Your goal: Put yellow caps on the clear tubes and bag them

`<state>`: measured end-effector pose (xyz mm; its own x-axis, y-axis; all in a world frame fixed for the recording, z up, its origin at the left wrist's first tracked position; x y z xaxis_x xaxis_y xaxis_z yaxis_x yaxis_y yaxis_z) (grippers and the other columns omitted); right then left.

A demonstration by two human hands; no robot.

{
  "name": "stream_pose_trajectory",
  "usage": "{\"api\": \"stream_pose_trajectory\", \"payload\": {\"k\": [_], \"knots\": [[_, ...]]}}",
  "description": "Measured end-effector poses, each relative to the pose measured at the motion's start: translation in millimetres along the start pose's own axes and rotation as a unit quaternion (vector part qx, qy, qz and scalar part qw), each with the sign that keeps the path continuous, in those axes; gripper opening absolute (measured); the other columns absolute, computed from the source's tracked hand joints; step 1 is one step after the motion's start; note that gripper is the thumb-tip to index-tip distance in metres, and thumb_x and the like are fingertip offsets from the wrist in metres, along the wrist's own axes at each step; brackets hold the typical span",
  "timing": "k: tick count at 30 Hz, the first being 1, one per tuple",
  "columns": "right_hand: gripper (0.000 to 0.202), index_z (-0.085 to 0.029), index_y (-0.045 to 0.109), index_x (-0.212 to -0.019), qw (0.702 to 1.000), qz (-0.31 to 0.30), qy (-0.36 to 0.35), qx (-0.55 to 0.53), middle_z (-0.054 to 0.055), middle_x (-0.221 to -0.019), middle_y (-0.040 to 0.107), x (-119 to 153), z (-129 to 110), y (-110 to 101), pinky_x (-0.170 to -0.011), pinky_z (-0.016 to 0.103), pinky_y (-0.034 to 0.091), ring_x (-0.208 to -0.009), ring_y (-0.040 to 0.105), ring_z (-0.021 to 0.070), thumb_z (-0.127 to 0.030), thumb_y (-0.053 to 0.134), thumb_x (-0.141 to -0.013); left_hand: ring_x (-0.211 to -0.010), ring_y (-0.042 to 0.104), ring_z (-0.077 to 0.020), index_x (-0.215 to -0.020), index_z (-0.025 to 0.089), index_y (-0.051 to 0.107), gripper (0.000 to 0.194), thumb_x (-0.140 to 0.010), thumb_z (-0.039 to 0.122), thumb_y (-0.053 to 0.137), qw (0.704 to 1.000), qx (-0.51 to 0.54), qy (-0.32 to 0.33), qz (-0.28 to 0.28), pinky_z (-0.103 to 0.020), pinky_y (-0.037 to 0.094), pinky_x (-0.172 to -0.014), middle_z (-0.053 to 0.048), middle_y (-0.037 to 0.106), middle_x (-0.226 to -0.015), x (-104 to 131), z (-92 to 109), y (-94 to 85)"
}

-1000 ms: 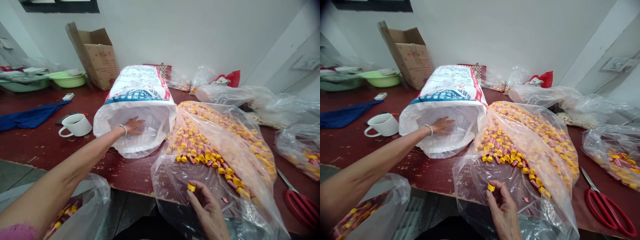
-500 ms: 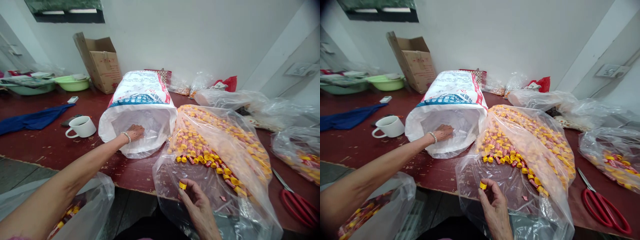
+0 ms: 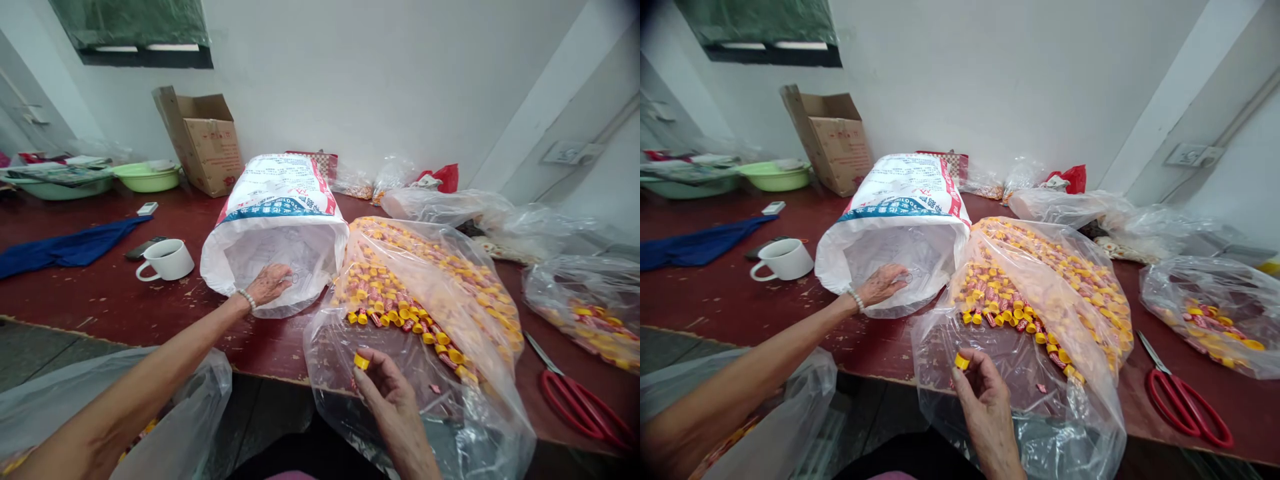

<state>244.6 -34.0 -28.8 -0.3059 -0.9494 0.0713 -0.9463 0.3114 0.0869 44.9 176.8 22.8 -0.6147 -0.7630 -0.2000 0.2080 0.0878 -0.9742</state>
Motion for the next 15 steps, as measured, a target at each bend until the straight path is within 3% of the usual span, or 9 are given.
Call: {"api": "stream_pose_trajectory", "payload": {"k": [3, 6, 10, 15], "knots": [[0.033, -0.02, 0.057, -0.09, 0.998, 0.034, -0.04, -0.021, -0.002, -0.074, 0.058, -5, -27, 6, -0.063, 0.022, 0.044, -0.068, 0.055, 0.0112, -0.041, 0.071, -0.07, -0.089, 0.06, -0.0171, -0.105, 0.016, 0.056, 0.025, -0.088, 0.03, 0.044, 0.989, 0.148, -0.004, -0.003, -0.026, 0.044, -0.079, -0.005, 0.065, -0.098, 40, 34, -18.3], [0.026, -0.02, 0.054, -0.084, 0.994, 0.035, -0.096, -0.042, -0.003, -0.074, 0.058, -10, -52, 20, -0.063, 0.021, 0.043, -0.067, 0.054, 0.0098, -0.038, 0.069, -0.072, -0.089, 0.059, -0.0177, -0.105, 0.018, 0.059, 0.026, -0.085, 0.032, 0.05, 0.938, 0.345, -0.009, -0.03, -0.026, 0.044, -0.08, -0.004, 0.065, -0.098, 78, 71, -23.8], [0.021, -0.02, 0.054, -0.086, 0.989, -0.001, -0.145, -0.009, -0.003, -0.075, 0.056, -10, -61, 35, -0.061, 0.021, 0.041, -0.065, 0.05, 0.0088, -0.035, 0.065, -0.077, -0.092, 0.057, -0.0194, -0.108, 0.017, 0.061, 0.031, -0.082, 0.033, 0.055, 0.871, 0.485, -0.045, -0.068, -0.028, 0.045, -0.082, -0.006, 0.064, -0.102, 108, 103, -10.3], [0.018, -0.02, 0.055, -0.09, 0.98, -0.02, -0.178, 0.084, -0.002, -0.075, 0.055, -2, -54, 28, -0.062, 0.023, 0.04, -0.065, 0.049, 0.0096, -0.035, 0.059, -0.082, -0.082, 0.055, -0.0157, -0.104, 0.017, 0.059, 0.028, -0.082, 0.034, 0.057, 0.795, 0.591, -0.07, -0.117, -0.026, 0.044, -0.075, -0.003, 0.061, -0.09, 121, 118, 4.4]]}}
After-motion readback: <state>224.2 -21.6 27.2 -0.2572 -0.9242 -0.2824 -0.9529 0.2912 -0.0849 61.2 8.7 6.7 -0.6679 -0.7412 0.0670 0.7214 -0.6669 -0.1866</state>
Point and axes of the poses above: each hand's wrist, its own x-axis away from the middle knuckle, its own y-axis out of the palm, z = x × y, the point moved 5 cm from there along -x, towards the middle knuckle
